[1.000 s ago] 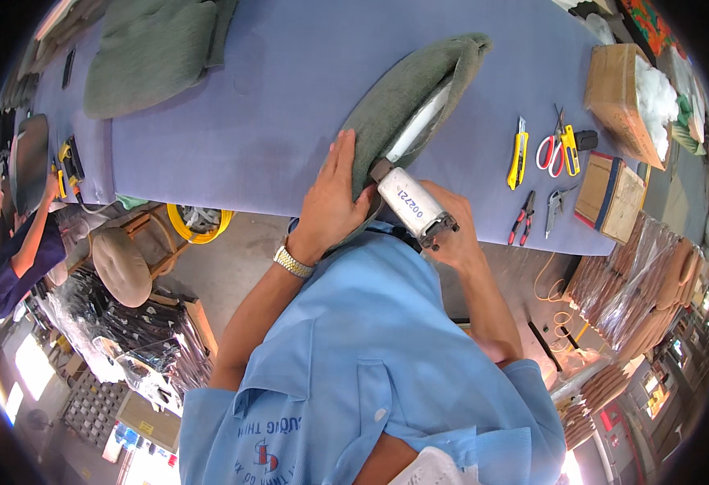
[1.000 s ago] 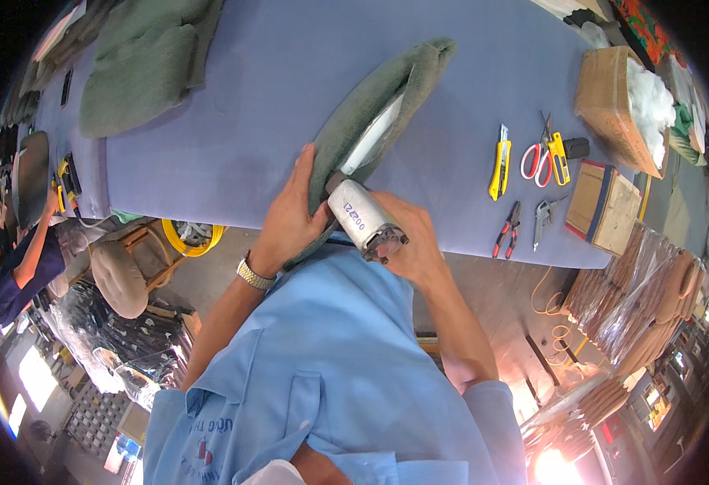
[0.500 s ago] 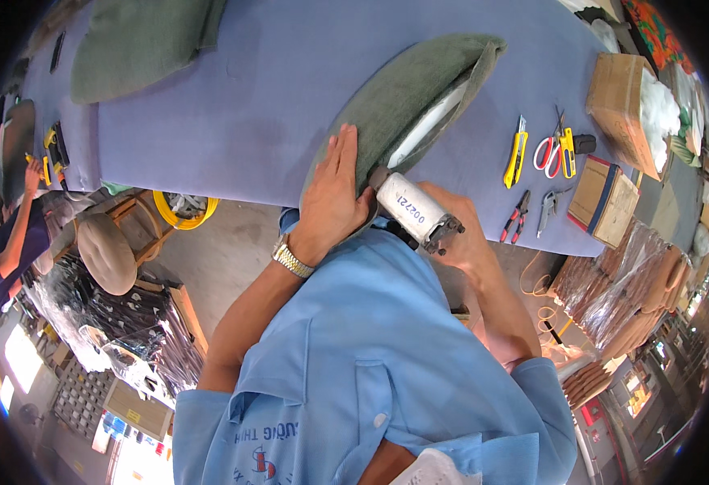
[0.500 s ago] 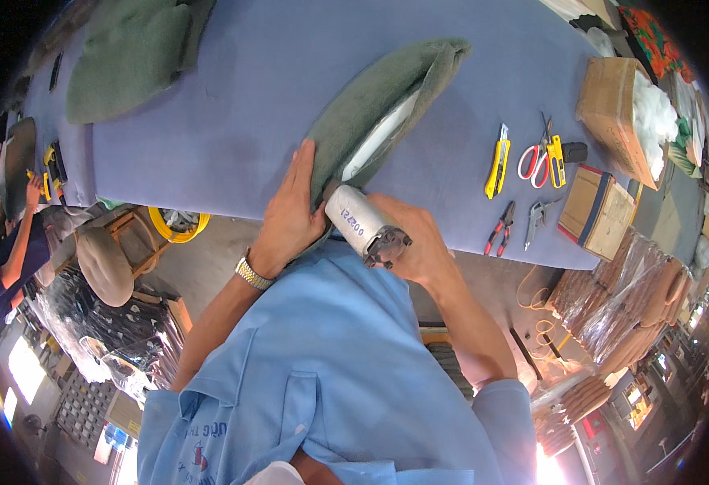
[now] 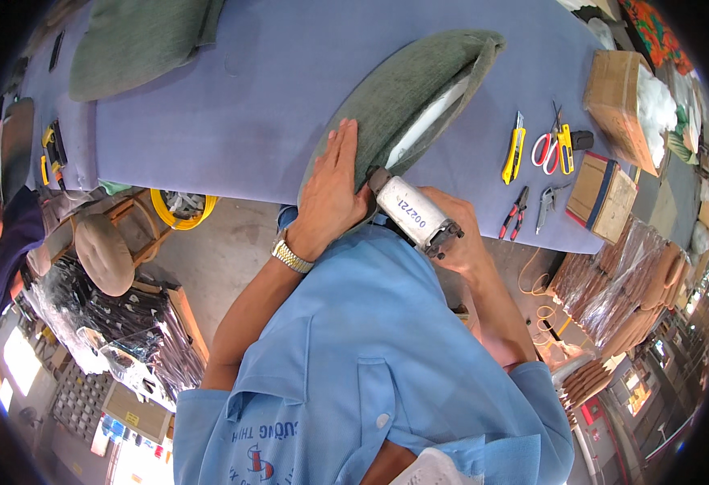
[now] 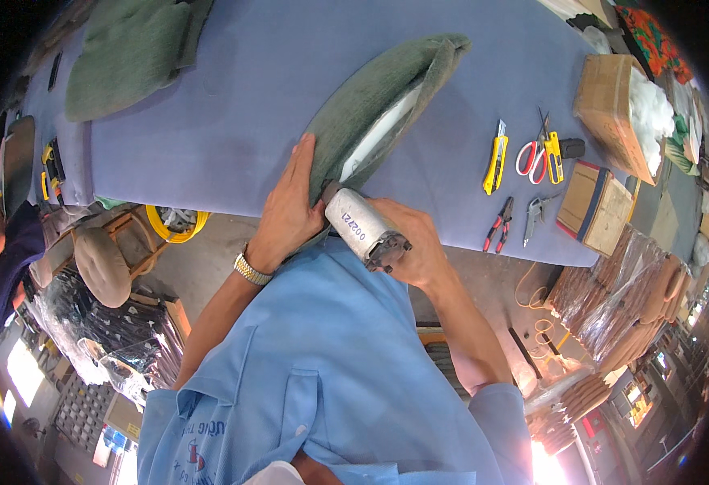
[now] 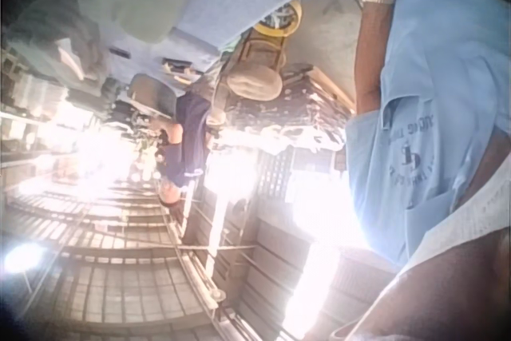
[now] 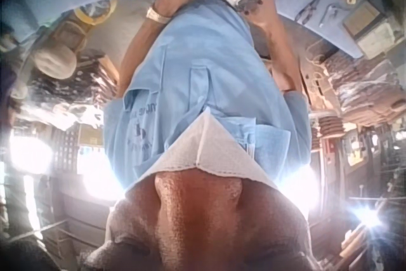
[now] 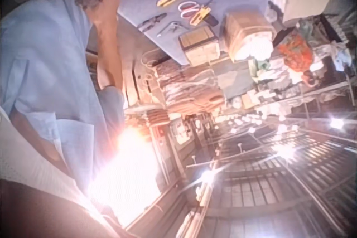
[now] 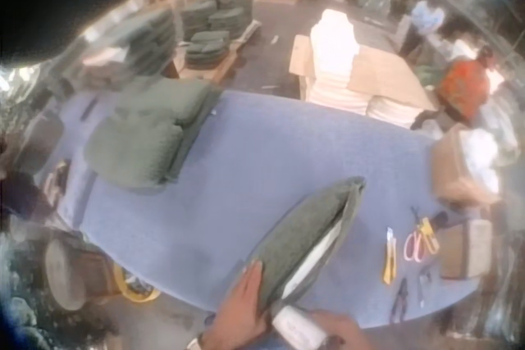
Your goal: The person staples fabric onto cushion foam using a pneumatic staple gun, then trims excess fabric with a utility knife. They repeat this process on multiple cushions, stacking finished units on the table.
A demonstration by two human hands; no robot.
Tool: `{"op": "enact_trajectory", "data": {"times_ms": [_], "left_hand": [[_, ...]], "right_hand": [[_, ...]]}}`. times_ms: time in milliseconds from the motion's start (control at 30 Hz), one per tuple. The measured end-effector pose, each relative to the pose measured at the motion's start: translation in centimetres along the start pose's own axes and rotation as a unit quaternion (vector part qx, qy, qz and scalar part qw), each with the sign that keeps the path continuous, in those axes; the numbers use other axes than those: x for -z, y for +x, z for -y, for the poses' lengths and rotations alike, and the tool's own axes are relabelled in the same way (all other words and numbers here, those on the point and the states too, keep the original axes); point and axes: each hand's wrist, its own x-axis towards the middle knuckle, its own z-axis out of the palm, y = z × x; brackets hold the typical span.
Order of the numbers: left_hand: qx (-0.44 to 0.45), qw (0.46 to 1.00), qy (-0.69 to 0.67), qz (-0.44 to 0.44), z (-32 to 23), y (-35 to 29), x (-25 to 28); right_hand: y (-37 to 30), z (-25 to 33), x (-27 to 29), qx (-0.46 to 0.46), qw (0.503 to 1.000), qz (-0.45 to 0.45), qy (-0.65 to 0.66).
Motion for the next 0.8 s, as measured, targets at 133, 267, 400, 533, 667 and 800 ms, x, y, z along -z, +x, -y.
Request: {"op": "enact_trajectory", "data": {"times_ms": [133,267,400,533,667,800], "left_hand": [[0.009,1.0,-0.008,-0.011,-0.2,0.0,-0.6],[0.016,1.0,-0.015,-0.019,-0.2,0.1,-0.8],[0.009,1.0,-0.016,-0.014,0.0,0.1,-0.7],[0.003,1.0,-0.02,-0.015,-0.2,0.2,-0.8],[-0.012,0.999,-0.01,-0.027,-0.2,-0.7,-1.7],[0.002,0.999,0.045,0.002,-1.1,-0.6,-1.1]], "right_hand": [[0.4,0.5,-0.2,-0.038,0.999,0.008,-0.019],[0.6,0.5,-0.1,-0.012,1.0,0.009,-0.016],[-0.4,-0.4,-0.2,0.01,1.0,0.006,-0.017],[-0.6,-0.1,-0.2,0.012,1.0,0.011,-0.01],[-0.9,-0.1,0.3,-0.04,0.997,0.05,-0.04],[-1.7,-2.0,-0.9,-0.077,0.997,0.016,0.01]]}}
